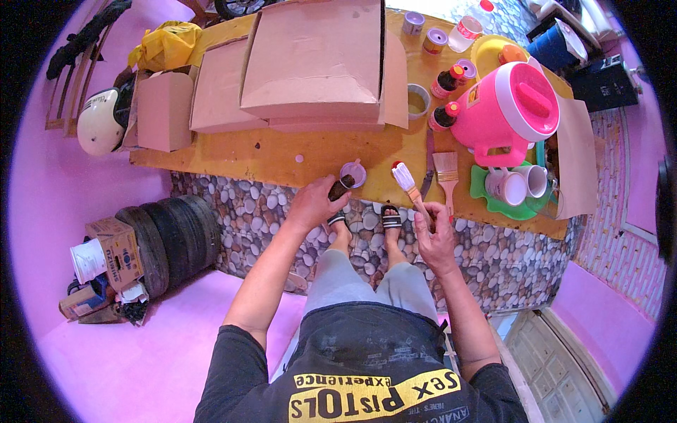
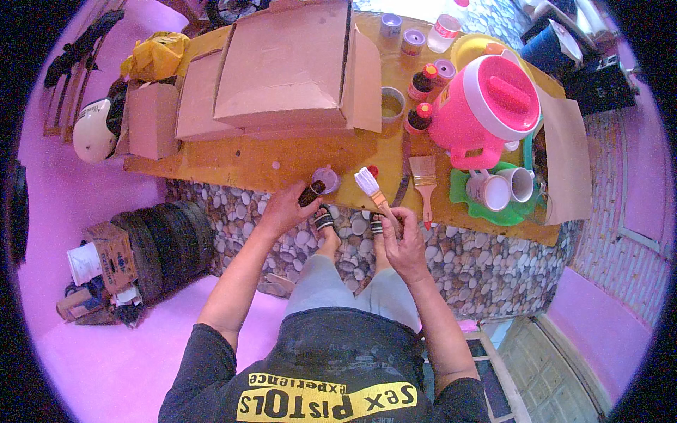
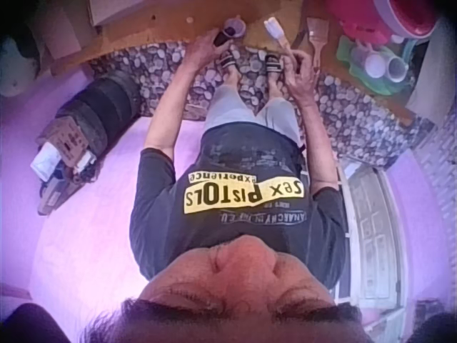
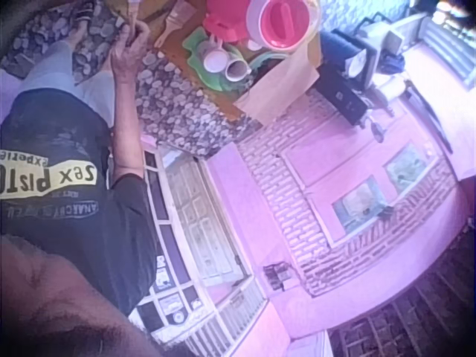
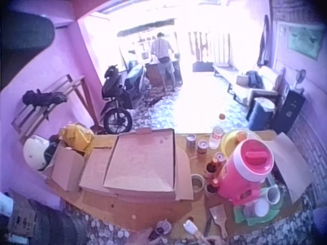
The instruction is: The person paints a white wooden door frame using white paint from a small container and a paintbrush.
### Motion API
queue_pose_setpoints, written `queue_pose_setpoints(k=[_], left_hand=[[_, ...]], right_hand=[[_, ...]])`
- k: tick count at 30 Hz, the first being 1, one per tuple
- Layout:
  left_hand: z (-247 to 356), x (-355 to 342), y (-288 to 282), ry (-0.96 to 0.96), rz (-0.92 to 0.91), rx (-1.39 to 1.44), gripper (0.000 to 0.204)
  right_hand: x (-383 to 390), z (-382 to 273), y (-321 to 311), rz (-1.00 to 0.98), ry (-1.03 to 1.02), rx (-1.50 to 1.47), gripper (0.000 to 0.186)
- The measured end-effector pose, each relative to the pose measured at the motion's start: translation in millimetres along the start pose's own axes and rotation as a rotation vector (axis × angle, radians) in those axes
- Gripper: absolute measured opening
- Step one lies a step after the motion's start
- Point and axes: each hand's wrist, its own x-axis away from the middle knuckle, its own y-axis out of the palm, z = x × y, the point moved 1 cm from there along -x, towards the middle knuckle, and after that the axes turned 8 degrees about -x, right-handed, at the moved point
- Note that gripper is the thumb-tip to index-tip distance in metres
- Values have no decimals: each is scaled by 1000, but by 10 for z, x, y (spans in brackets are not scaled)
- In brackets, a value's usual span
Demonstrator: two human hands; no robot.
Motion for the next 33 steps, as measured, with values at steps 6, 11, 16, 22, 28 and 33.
queue_pose_setpoints(k=[6,11,16,22,28,33], left_hand=[[1,2,6,-36,-40,38,47],[-4,-7,14,-26,-37,57,47],[6,-1,17,-10,-12,69,47],[9,49,37,22,113,139,39],[3,145,36,17,192,203,38],[-46,265,17,51,302,315,35]], right_hand=[[-3,-9,12,3,-1,-10,27],[-8,-23,17,5,-7,-10,27],[-10,-7,18,1,13,-33,27],[-19,33,8,4,73,-114,28],[-53,88,10,25,3,-94,27],[-67,21,-29,15,60,-113,26]])
